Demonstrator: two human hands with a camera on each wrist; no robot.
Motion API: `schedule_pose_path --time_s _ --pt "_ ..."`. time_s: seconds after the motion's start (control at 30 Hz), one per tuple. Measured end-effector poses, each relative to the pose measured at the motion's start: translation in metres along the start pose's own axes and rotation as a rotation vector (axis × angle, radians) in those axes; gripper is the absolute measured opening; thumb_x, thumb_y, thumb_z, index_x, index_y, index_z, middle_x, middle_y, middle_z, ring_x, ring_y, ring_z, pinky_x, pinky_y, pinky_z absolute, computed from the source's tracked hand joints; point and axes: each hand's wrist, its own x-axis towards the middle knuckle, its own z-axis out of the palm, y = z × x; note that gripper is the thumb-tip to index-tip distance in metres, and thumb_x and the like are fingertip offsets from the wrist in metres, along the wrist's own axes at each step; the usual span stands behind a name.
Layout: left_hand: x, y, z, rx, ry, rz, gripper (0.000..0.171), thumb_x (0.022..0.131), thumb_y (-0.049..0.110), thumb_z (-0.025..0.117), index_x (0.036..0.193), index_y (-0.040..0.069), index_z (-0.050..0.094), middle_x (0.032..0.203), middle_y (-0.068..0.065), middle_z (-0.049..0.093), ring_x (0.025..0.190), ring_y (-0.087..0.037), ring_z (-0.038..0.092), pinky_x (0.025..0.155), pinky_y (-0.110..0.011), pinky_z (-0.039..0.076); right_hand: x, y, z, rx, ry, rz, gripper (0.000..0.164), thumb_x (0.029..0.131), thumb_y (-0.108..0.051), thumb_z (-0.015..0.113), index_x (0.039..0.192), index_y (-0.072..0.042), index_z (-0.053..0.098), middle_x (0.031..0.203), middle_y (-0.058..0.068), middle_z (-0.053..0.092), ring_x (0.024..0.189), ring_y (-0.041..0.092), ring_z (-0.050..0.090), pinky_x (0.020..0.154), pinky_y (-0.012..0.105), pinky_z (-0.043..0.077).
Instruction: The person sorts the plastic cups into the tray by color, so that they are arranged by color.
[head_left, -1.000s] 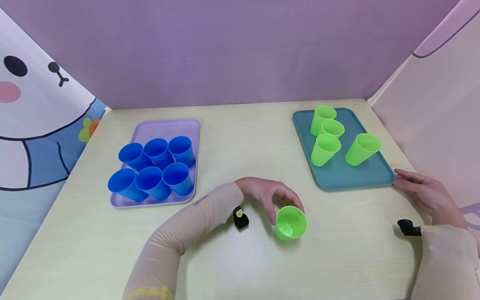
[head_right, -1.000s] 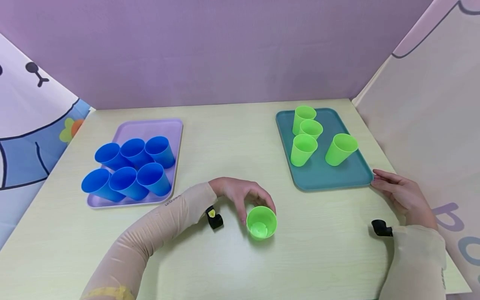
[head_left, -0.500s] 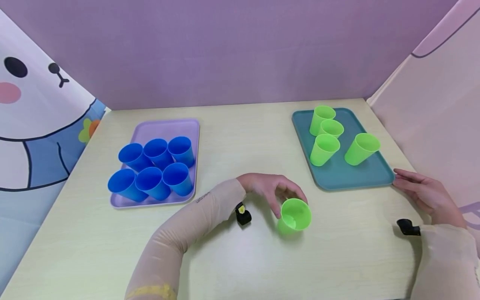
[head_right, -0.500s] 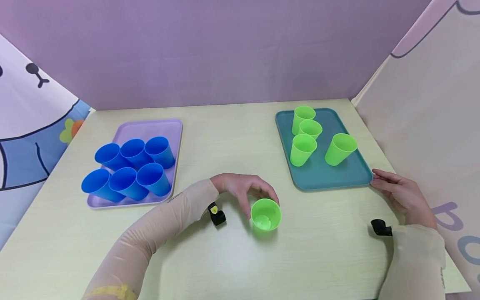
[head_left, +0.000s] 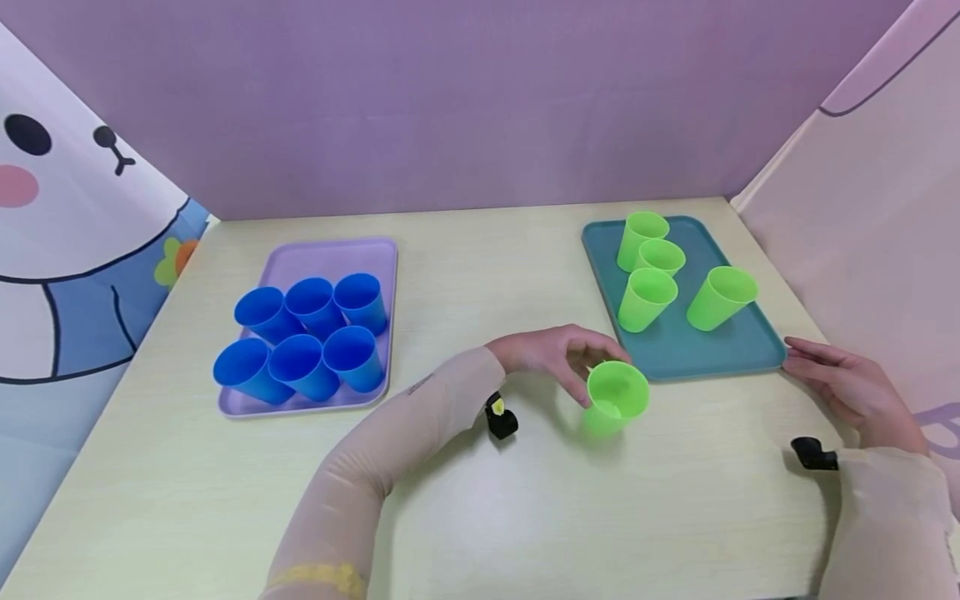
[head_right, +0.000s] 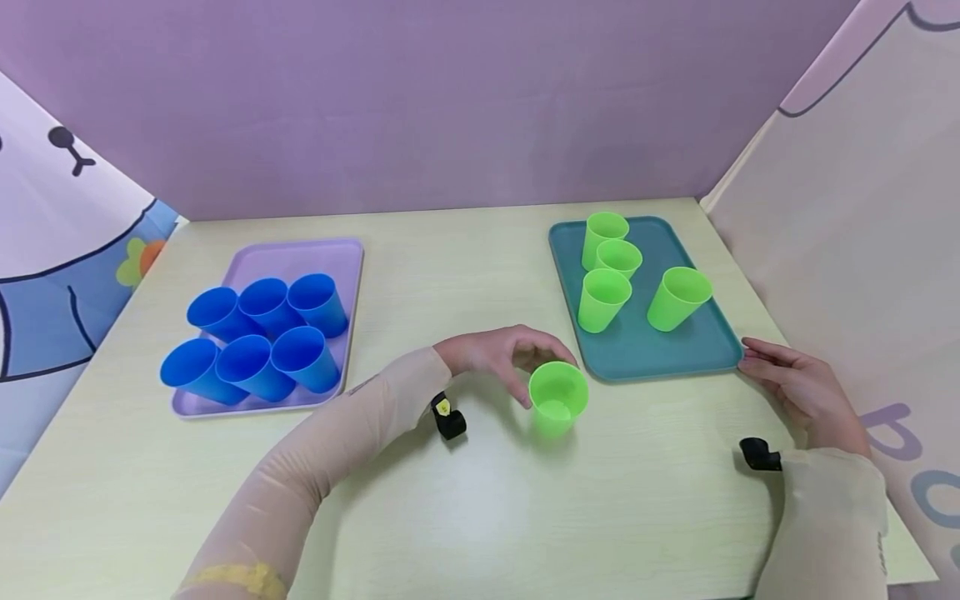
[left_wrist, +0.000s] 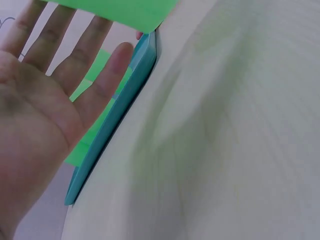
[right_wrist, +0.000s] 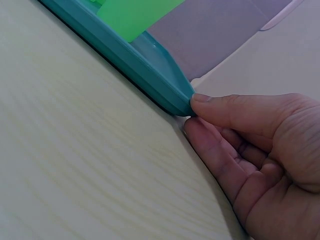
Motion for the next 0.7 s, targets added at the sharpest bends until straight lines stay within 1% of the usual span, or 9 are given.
schedule_pose_path --time_s 0.13,0.27,0.43,0.57,0.7 --pt "0.005 0.001 0.001 0.003 0.056 0.030 0.070 0.074 -0.023 0.073 0.138 -0.011 0.047 0.130 -0.023 0.057 0.107 -0.021 0.062 0.093 -0.043 0.055 0.000 0.000 0.000 0.024 -0.015 -0.015 0.038 0.094 0.010 0.060 0.100 -0.021 0.081 0.100 -0.013 0.072 0.089 -0.001 0.068 0.074 0.014 0.055" --pt "0.010 0.002 0.002 0.024 0.130 0.057 0.069 0.075 -0.022 0.073 0.138 -0.010 0.048 0.129 -0.022 0.058 0.105 -0.020 0.063 0.090 -0.041 0.057 0.001 0.000 0.000 0.047 -0.029 -0.024 0.039 0.094 0.012 0.058 0.101 -0.019 0.081 0.100 -0.011 0.073 0.089 0.001 0.069 0.074 0.014 0.055" --pt "0.018 0.001 0.003 0.043 0.228 0.077 0.066 0.075 -0.020 0.075 0.136 -0.007 0.052 0.126 -0.021 0.060 0.103 -0.021 0.066 0.088 -0.039 0.058 0.002 0.000 0.000 0.035 -0.026 -0.023 0.039 0.094 0.012 0.058 0.101 -0.020 0.081 0.099 -0.012 0.073 0.089 0.000 0.068 0.074 0.013 0.055" --pt "0.023 0.002 0.004 0.068 0.298 0.082 0.067 0.075 -0.018 0.077 0.136 -0.004 0.053 0.126 -0.020 0.061 0.103 -0.019 0.065 0.088 -0.036 0.057 0.002 0.000 -0.001 0.030 -0.027 -0.026 0.038 0.094 0.011 0.059 0.100 -0.020 0.081 0.100 -0.012 0.073 0.089 -0.001 0.068 0.074 0.013 0.055" --pt "0.030 0.002 0.006 0.080 0.371 0.071 0.067 0.076 -0.012 0.079 0.137 0.000 0.055 0.124 -0.012 0.063 0.101 -0.017 0.065 0.088 -0.033 0.057 0.002 0.000 -0.001 0.020 -0.018 -0.021 0.037 0.093 0.010 0.061 0.100 -0.020 0.081 0.100 -0.013 0.072 0.089 -0.001 0.068 0.074 0.013 0.055"
